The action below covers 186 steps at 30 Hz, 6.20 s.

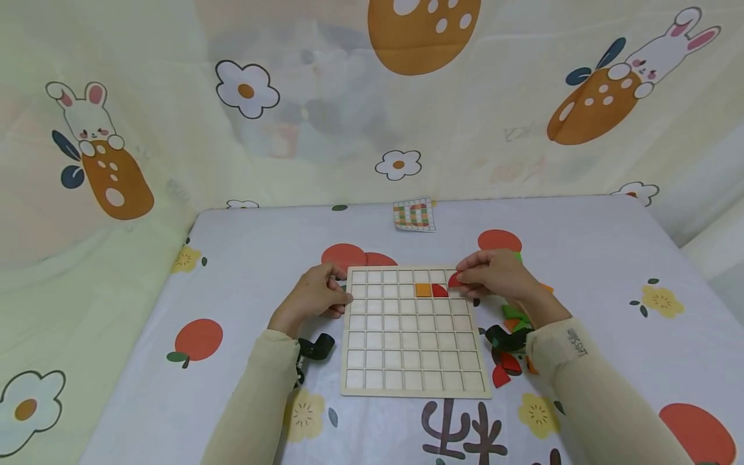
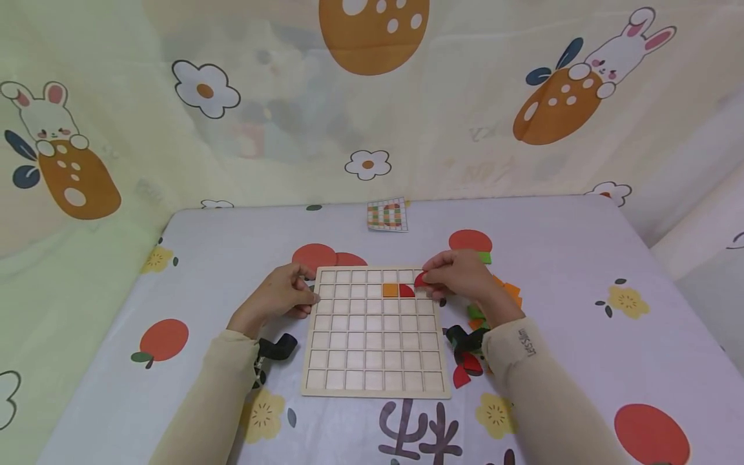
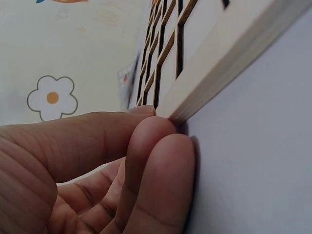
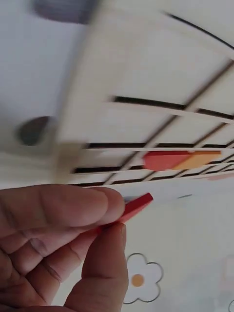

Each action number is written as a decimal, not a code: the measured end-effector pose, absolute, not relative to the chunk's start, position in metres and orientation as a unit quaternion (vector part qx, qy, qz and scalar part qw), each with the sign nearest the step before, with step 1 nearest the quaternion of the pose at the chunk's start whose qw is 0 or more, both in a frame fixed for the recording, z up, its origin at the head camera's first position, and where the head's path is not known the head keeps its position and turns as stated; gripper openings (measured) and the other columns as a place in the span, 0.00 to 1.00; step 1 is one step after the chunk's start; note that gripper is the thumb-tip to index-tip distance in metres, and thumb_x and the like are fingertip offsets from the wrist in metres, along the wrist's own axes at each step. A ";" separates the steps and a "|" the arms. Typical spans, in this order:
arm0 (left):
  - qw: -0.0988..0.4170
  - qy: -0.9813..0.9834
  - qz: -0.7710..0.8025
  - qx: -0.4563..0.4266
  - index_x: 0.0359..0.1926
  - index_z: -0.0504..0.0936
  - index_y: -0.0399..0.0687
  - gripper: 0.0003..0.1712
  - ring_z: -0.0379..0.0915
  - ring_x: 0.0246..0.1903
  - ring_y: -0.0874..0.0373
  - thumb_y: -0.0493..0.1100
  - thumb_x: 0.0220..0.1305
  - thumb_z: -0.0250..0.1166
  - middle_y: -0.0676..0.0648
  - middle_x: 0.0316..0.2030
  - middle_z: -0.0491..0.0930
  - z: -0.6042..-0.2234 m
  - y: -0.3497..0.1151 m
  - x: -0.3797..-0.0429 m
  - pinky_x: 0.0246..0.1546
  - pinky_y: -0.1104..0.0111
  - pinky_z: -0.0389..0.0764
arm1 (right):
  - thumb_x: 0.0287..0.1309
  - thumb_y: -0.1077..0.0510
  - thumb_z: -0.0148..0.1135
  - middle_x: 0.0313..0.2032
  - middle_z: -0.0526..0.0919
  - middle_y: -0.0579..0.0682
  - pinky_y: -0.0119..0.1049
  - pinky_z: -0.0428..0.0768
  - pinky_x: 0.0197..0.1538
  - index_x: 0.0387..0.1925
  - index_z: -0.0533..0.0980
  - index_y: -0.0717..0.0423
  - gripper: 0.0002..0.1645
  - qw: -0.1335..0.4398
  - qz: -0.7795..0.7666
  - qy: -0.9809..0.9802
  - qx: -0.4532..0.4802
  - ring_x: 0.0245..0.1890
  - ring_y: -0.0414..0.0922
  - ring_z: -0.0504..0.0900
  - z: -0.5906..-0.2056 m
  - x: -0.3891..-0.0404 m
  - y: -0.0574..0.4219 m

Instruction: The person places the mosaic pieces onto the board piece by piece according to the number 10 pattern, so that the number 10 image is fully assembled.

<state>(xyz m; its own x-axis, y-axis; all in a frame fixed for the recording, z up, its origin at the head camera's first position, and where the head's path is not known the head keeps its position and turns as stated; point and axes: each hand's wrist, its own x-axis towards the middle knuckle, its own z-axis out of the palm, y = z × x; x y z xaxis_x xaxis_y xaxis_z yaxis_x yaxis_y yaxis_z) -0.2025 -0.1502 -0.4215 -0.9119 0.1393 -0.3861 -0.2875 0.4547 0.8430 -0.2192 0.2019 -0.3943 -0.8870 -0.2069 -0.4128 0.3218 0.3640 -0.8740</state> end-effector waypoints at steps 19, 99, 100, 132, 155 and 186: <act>0.204 0.822 0.531 -0.036 0.57 0.75 0.38 0.24 0.81 0.24 0.56 0.30 0.63 0.73 0.43 0.34 0.78 -0.420 -0.151 -0.202 0.27 0.68 0.88 | 0.67 0.62 0.69 0.37 0.88 0.56 0.35 0.90 0.38 0.51 0.80 0.66 0.15 0.257 -0.574 0.777 0.026 0.30 0.43 0.88 -0.406 -0.232 0.150; 0.203 0.823 0.530 -0.031 0.56 0.75 0.39 0.23 0.81 0.24 0.56 0.30 0.63 0.73 0.43 0.33 0.78 -0.424 -0.150 -0.203 0.28 0.68 0.88 | 0.72 0.53 0.64 0.33 0.86 0.52 0.33 0.87 0.39 0.54 0.81 0.69 0.21 0.151 -0.540 0.828 0.018 0.32 0.43 0.82 -0.394 -0.231 0.188; 0.202 0.823 0.530 -0.032 0.56 0.75 0.39 0.23 0.81 0.24 0.56 0.30 0.63 0.72 0.43 0.33 0.78 -0.424 -0.150 -0.202 0.28 0.68 0.88 | 0.72 0.54 0.64 0.32 0.86 0.50 0.33 0.87 0.38 0.54 0.81 0.69 0.21 0.141 -0.538 0.830 0.031 0.32 0.42 0.83 -0.394 -0.234 0.197; 0.207 0.821 0.531 -0.032 0.56 0.75 0.39 0.23 0.80 0.24 0.56 0.30 0.63 0.72 0.44 0.33 0.77 -0.422 -0.149 -0.201 0.27 0.69 0.87 | 0.69 0.55 0.68 0.31 0.85 0.51 0.32 0.88 0.36 0.52 0.76 0.68 0.21 0.116 -0.459 0.866 0.161 0.28 0.44 0.86 -0.400 -0.238 0.269; 0.206 0.820 0.532 -0.035 0.56 0.75 0.40 0.23 0.81 0.24 0.56 0.30 0.63 0.72 0.43 0.33 0.77 -0.424 -0.152 -0.203 0.28 0.68 0.87 | 0.69 0.60 0.68 0.33 0.88 0.49 0.34 0.89 0.38 0.55 0.76 0.70 0.20 0.188 -0.611 0.764 0.084 0.28 0.42 0.88 -0.405 -0.193 0.205; 0.214 0.815 0.537 -0.031 0.57 0.74 0.39 0.23 0.81 0.25 0.55 0.30 0.64 0.73 0.42 0.33 0.78 -0.424 -0.154 -0.204 0.29 0.68 0.88 | 0.68 0.60 0.67 0.33 0.88 0.53 0.31 0.87 0.33 0.48 0.82 0.67 0.14 0.161 -0.565 0.806 0.073 0.26 0.42 0.86 -0.418 -0.179 0.176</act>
<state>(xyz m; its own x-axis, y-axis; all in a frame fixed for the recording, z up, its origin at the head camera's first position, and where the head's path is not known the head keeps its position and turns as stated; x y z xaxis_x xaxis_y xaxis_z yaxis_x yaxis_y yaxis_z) -0.2043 -0.1538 -0.4242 -0.9061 0.1798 -0.3830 -0.2812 0.4204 0.8627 -0.1794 0.1757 -0.4185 -0.9372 -0.0640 -0.3429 0.3007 0.3504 -0.8870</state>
